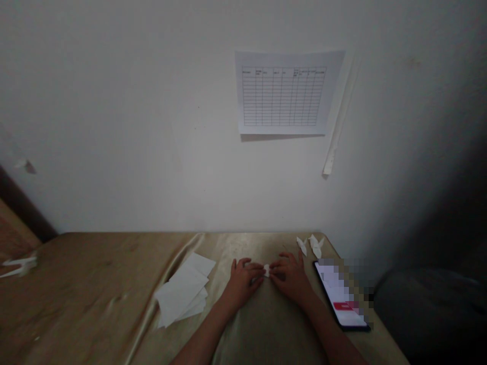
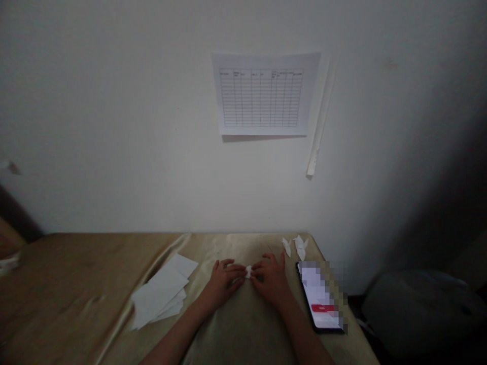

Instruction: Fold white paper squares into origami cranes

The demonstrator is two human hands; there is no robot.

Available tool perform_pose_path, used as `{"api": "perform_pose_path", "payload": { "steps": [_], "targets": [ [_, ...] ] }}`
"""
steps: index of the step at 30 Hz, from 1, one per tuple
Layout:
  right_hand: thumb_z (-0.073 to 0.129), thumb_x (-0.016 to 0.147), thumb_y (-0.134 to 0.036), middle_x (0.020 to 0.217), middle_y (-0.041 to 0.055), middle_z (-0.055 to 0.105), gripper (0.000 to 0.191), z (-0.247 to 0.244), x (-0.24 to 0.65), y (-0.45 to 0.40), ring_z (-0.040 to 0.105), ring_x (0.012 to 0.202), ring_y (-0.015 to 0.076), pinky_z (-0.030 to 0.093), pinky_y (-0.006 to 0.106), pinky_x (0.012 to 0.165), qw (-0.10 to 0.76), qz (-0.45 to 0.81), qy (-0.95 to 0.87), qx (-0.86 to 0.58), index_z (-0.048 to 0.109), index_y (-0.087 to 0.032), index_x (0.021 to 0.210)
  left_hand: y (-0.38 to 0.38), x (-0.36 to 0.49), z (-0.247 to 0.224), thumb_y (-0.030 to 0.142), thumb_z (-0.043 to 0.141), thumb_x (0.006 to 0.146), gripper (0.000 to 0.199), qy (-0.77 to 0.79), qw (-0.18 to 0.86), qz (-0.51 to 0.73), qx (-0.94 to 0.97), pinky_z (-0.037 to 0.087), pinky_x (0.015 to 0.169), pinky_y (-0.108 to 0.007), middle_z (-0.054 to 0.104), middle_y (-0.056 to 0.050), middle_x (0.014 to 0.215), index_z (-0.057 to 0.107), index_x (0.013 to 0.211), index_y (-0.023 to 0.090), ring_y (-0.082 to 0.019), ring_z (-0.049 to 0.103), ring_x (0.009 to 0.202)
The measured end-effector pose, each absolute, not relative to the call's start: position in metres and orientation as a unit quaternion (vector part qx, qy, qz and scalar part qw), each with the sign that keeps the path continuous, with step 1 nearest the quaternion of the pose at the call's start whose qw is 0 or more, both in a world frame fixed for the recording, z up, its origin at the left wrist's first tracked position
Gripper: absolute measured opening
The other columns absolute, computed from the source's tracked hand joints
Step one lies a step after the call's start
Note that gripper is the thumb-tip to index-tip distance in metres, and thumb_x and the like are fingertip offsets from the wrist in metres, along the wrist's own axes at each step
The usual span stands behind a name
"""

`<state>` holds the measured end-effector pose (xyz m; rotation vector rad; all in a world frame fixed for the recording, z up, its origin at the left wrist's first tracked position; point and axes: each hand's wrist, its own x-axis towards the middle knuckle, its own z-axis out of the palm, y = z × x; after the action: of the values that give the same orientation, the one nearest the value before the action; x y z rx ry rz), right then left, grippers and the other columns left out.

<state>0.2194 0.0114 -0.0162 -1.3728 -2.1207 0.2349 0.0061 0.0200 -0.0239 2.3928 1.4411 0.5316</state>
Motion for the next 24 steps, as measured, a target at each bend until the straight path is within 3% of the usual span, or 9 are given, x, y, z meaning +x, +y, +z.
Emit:
{"api": "perform_pose_path", "payload": {
  "steps": [9, 14, 24],
  "targets": [
    [0.058, 0.089, -0.033, 0.103, 0.0, 0.076, 0.02, -0.019, 0.218, 0.011, 0.052, 0.123, 0.0283, -0.001, 0.066, 0.115, 0.294, 0.118, -0.784, -0.534, 0.078, -0.034, 0.088, 0.019, 0.008, -0.019, 0.035, 0.057, 0.093, 0.03, 0.493, 0.13, 0.181, 0.841, 0.008, 0.115, -0.069, 0.069, 0.004, 0.127, 0.067, 0.121, 0.044, -0.032, 0.043, 0.133],
    [0.061, 0.085, -0.025, 0.106, 0.0009, 0.076, 0.02, -0.021, 0.221, 0.013, 0.052, 0.123, 0.0281, 0.004, 0.065, 0.115, 0.284, 0.115, -0.789, -0.532, 0.077, -0.034, 0.093, 0.019, 0.011, -0.02, 0.035, 0.058, 0.093, 0.026, 0.494, 0.112, 0.19, 0.841, 0.01, 0.116, -0.068, 0.069, 0.002, 0.128, 0.07, 0.115, 0.042, -0.031, 0.044, 0.132],
    [0.065, 0.083, -0.027, 0.103, 0.0001, 0.076, 0.015, -0.024, 0.223, 0.022, 0.054, 0.122, 0.0283, -0.004, 0.064, 0.115, 0.295, 0.123, -0.793, -0.519, 0.077, -0.034, 0.087, 0.025, 0.019, -0.018, 0.035, 0.068, 0.086, 0.017, 0.502, 0.139, 0.211, 0.827, 0.007, 0.116, -0.068, 0.074, 0.001, 0.114, 0.074, 0.102, 0.036, -0.029, 0.047, 0.128]
  ]
}}
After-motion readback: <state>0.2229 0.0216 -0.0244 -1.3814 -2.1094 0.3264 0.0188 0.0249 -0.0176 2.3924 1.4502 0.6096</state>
